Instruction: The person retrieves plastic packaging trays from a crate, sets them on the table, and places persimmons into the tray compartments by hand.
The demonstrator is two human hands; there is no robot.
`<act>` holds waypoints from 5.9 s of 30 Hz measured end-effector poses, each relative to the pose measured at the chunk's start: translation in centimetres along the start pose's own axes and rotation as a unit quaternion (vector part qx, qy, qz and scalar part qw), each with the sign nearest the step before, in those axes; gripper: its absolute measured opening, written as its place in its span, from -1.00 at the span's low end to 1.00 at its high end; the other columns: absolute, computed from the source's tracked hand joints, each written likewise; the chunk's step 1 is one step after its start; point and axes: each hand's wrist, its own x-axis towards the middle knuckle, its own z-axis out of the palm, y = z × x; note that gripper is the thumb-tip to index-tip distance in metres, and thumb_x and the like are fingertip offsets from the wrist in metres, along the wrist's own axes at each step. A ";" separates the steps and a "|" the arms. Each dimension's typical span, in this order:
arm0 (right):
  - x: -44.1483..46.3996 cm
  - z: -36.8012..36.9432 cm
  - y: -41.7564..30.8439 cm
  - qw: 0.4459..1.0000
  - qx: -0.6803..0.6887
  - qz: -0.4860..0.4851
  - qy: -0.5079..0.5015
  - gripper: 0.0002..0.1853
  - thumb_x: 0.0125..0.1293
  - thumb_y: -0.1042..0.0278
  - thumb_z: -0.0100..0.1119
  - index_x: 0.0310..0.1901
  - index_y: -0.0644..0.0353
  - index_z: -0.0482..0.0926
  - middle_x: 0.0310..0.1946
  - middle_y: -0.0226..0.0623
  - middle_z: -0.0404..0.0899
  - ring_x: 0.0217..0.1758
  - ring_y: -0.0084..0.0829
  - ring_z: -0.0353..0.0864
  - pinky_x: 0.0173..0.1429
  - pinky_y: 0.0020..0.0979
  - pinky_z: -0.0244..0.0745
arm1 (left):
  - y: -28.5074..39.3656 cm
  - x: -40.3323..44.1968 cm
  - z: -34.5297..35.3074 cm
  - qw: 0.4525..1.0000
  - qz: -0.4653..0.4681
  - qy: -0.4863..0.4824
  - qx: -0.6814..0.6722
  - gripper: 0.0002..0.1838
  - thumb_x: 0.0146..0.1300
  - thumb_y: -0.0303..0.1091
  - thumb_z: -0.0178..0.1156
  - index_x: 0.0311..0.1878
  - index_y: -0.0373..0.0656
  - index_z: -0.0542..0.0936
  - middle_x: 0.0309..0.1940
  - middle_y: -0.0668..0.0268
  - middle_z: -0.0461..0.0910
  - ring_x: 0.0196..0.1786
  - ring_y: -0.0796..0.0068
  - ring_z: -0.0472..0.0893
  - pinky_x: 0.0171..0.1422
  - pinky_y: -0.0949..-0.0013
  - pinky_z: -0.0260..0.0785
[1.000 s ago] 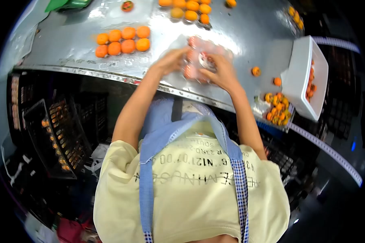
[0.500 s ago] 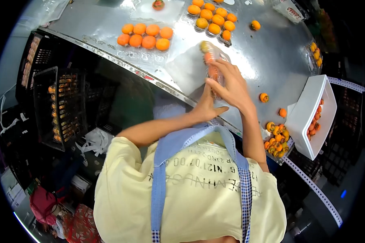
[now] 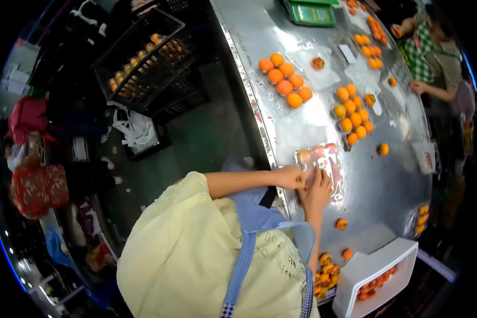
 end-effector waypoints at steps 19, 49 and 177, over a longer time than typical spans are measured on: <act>2.2 -0.2 -2.7 0.998 -0.054 0.019 -0.028 -0.14 -0.13 0.21 0.41 0.28 0.07 0.24 0.17 -0.04 0.28 0.15 -0.04 0.27 0.11 -0.08 0.32 | -5.1 5.1 -4.6 0.978 -0.068 0.150 -0.129 -0.68 0.28 -0.50 -0.02 0.10 -0.25 0.50 -0.09 0.13 0.58 -0.23 0.39 0.64 -0.20 0.43 0.56; 8.3 0.5 -7.6 0.983 -0.125 -0.012 -0.135 -0.52 -0.14 0.55 0.20 -0.06 0.16 0.40 -0.04 -0.03 0.28 0.04 0.02 0.31 -0.18 -0.12 0.55 | -7.5 7.2 -5.2 0.984 -0.004 0.065 -0.166 -0.64 -0.10 -0.41 0.35 -0.19 -0.27 0.52 -0.37 0.17 0.60 -0.34 0.31 0.62 -0.28 0.31 0.47; 5.6 -4.0 -0.2 0.888 0.357 0.149 0.247 -0.56 -0.08 0.37 0.43 -0.09 0.19 0.55 -0.15 -0.31 0.52 -0.15 -0.37 0.58 -0.17 -0.44 0.53 | 5.0 6.6 -8.4 0.873 -0.036 -0.200 -0.443 -0.47 0.37 -0.20 0.02 0.30 -0.28 0.22 0.14 0.08 0.41 0.15 0.28 0.50 0.21 0.24 0.41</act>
